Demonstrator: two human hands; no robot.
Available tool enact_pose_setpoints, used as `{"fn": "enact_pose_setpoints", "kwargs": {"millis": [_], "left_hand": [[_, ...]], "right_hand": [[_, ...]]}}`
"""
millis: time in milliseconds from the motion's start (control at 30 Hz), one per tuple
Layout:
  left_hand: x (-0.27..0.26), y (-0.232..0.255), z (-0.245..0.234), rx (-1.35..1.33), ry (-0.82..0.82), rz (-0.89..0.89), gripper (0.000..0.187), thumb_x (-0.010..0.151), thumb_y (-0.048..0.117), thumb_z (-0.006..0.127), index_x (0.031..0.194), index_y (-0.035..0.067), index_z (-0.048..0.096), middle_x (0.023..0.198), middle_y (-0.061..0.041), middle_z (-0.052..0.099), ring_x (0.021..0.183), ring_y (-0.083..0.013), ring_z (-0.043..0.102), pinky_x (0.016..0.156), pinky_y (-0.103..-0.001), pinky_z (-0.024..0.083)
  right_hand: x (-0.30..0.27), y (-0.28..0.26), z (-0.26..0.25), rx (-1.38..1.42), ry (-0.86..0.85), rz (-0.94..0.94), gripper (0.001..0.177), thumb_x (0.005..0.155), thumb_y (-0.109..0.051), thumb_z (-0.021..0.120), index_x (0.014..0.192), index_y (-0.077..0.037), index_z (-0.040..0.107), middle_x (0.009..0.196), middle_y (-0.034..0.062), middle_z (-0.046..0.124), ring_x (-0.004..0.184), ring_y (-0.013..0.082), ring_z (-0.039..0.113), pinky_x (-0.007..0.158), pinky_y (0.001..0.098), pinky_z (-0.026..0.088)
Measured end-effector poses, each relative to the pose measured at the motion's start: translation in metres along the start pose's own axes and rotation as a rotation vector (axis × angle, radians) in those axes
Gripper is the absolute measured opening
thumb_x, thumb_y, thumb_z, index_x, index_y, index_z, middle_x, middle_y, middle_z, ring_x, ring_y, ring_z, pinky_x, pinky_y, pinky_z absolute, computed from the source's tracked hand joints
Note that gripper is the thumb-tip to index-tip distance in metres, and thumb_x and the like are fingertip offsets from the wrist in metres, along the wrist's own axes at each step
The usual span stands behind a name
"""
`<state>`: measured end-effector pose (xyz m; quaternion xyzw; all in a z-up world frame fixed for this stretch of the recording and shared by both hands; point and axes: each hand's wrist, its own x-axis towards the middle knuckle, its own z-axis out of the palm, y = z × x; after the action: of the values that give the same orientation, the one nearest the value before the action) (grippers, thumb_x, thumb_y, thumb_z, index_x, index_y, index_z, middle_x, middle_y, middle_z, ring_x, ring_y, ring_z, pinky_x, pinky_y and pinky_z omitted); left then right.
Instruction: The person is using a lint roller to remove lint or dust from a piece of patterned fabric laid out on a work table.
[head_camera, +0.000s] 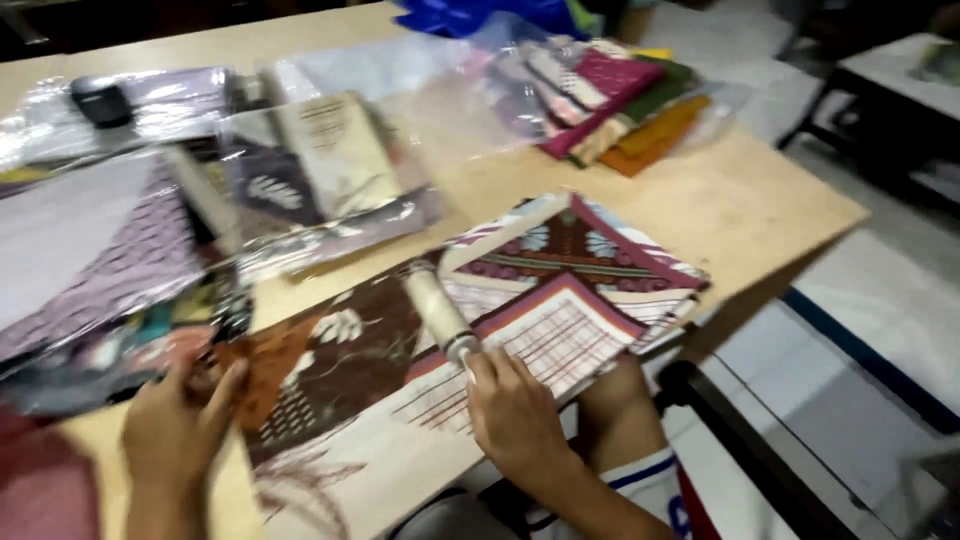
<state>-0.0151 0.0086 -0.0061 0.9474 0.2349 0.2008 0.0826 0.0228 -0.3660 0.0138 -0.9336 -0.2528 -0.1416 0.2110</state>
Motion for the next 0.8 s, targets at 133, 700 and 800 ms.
{"fn": "enact_pose_setpoints", "kwargs": {"millis": [133,700,800], "left_hand": [[0.003,0.011,0.001,0.176,-0.220,-0.132,0.062,0.090,0.075,0.058,0.087,0.015,0.072,0.083,-0.011,0.079,0.088,-0.0332,0.075,0.071,-0.043,0.053],[-0.005,-0.002,0.021,0.143,-0.080,-0.104,0.060,0.102,0.065,0.066,0.068,0.016,0.062,0.058,0.006,0.058,0.061,-0.0094,0.058,0.067,-0.025,0.039],[0.000,-0.016,0.032,0.286,-0.085,-0.080,0.061,0.101,0.072,0.061,0.067,0.021,0.060,0.059,0.005,0.060,0.065,-0.0119,0.062,0.061,-0.027,0.040]], "right_hand": [[-0.022,0.008,0.049,-0.150,0.139,-0.143,0.050,0.082,-0.010,0.056,0.130,0.001,0.060,0.117,0.0202,0.066,0.103,0.0369,0.060,0.083,0.0452,0.054],[-0.040,-0.024,0.022,0.455,0.018,-0.452,0.016,0.108,-0.013,0.063,0.118,-0.003,0.069,0.086,0.0119,0.059,0.073,0.0251,0.061,0.058,0.0378,0.057],[-0.018,-0.008,-0.003,0.167,0.088,-0.260,0.020,0.093,-0.002,0.062,0.112,0.003,0.067,0.087,0.0159,0.064,0.070,0.0270,0.059,0.050,0.0416,0.051]]}}
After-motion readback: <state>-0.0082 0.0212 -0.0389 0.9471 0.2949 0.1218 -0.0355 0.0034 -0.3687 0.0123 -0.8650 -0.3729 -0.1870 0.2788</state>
